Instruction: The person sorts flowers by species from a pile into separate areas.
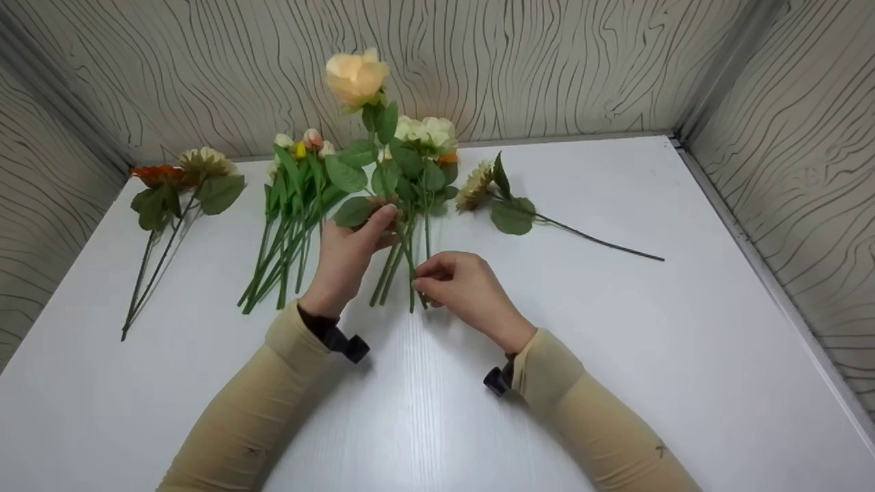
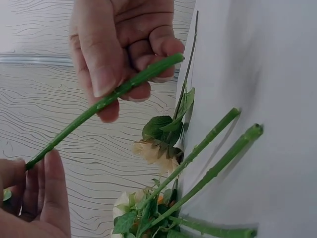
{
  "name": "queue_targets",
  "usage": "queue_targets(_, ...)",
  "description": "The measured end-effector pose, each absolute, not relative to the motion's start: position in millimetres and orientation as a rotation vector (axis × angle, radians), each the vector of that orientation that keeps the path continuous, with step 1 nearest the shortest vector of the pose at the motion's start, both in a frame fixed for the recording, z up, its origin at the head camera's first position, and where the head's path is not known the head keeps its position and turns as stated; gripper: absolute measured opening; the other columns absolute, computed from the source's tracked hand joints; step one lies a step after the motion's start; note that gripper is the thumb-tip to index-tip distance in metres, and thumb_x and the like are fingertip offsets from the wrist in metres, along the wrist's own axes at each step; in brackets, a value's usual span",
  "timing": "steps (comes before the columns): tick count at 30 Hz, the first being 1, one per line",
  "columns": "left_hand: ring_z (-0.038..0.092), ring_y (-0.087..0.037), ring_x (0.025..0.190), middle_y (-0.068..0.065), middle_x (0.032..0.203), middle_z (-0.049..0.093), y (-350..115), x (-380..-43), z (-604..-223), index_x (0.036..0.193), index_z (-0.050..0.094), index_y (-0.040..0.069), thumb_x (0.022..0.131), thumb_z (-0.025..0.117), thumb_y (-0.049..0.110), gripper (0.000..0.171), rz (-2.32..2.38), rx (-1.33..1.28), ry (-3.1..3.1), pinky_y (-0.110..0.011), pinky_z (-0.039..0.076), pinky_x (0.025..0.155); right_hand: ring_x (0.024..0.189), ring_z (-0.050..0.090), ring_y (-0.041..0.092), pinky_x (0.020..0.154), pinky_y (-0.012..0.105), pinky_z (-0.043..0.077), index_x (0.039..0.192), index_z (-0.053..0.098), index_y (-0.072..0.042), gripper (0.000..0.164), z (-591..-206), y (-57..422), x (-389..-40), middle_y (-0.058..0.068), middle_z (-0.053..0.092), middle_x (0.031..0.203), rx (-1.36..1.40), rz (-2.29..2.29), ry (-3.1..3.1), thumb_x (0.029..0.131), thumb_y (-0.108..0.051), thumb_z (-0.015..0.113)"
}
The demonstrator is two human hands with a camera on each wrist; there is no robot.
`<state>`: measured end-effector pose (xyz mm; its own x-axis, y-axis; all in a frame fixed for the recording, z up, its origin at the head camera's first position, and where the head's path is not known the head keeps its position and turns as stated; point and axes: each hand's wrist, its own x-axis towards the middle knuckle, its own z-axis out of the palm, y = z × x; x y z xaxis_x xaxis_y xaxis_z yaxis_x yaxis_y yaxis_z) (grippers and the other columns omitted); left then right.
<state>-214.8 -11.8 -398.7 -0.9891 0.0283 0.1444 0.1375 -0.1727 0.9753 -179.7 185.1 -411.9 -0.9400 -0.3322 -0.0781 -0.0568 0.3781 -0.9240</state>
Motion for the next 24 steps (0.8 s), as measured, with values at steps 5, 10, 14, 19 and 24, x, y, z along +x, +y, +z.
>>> queue_targets(5,0.070,-0.025,0.098,-0.011,0.107,0.068,-9,-214,-401,0.118,0.067,0.005,0.098,0.072,0.020,0.024,-2.370,-0.178,-1.957,-0.036,0.061,0.082,0.083,0.072,0.026,0.076,0.035,0.060,0.112,0.074,0.001,0.032,-415,183,-179,0.011,0.074,0.095,-0.316,-1.622,2.350,0.094,-0.024,0.078)
queue_targets(10,0.071,-0.023,0.100,-0.009,0.112,0.070,-8,-215,-407,0.126,0.065,0.002,0.096,0.074,0.016,0.034,-2.434,-0.151,-1.981,-0.036,0.060,0.084,0.080,0.072,0.025,0.074,0.036,0.061,0.112,0.074,0.002,0.029,-416,182,-180,0.012,0.075,0.095,-0.304,-1.667,2.361,0.094,-0.021,0.077)
queue_targets(14,0.072,-0.024,0.097,-0.009,0.112,0.069,-11,-220,-409,0.126,0.064,0.001,0.096,0.074,0.015,0.034,-2.425,-0.091,-2.062,-0.035,0.061,0.082,0.082,0.072,0.025,0.075,0.036,0.061,0.113,0.074,0.000,0.030,-415,182,-182,0.013,0.074,0.097,-0.337,-1.640,2.372,0.096,-0.025,0.075)
queue_targets(19,0.070,-0.023,0.095,-0.011,0.110,0.067,-14,-236,-405,0.123,0.063,0.002,0.099,0.070,0.013,0.028,-2.380,-0.028,-2.209,-0.034,0.061,0.079,0.090,0.071,0.030,0.076,0.038,0.061,0.116,0.073,-0.003,0.037,-410,196,-190,0.022,0.072,0.103,-0.305,-1.690,2.401,0.098,-0.036,0.071)
queue_targets(24,0.068,-0.021,0.094,-0.011,0.108,0.065,-10,-253,-401,0.123,0.063,0.001,0.100,0.069,0.011,0.026,-2.319,-0.004,-2.327,-0.034,0.061,0.079,0.096,0.071,0.030,0.079,0.036,0.061,0.118,0.072,-0.004,0.039,-405,214,-199,0.026,0.069,0.110,-0.200,-1.777,2.389,0.100,-0.038,0.069)
